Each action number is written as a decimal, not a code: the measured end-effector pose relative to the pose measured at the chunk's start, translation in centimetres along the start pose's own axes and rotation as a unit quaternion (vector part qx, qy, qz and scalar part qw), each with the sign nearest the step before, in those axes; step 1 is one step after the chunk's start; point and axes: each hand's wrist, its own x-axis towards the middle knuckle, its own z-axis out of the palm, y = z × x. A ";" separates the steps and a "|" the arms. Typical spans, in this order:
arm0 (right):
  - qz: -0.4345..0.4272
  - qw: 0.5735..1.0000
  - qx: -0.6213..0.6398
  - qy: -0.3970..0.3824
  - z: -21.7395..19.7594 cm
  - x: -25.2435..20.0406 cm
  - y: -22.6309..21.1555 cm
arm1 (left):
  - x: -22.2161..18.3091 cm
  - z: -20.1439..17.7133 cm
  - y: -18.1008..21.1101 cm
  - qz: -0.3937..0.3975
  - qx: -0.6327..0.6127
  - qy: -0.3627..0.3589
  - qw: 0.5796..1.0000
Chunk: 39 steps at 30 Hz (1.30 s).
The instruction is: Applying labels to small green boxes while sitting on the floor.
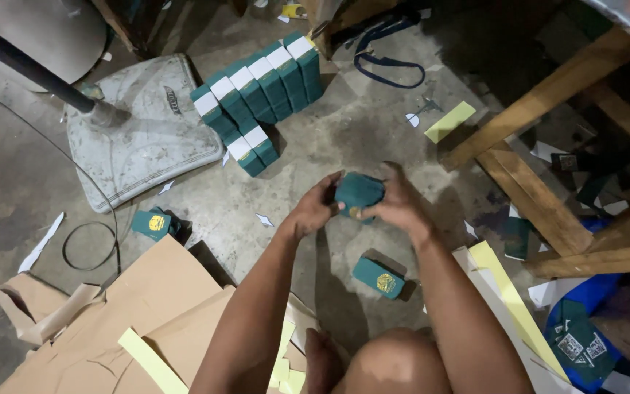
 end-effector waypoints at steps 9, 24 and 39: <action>-0.147 0.906 -0.391 -0.069 1.3 -4.4 -5.3 | -3.5 2.1 2.0 0.173 0.444 0.052 0.878; -0.151 0.943 -0.294 0.047 -0.7 -9.7 -7.9 | -34.2 1.1 3.7 0.183 0.469 0.236 0.831; -0.376 0.858 -0.197 -0.289 20.8 -28.0 -24.0 | -53.8 -1.4 -2.6 -0.276 0.458 0.271 0.801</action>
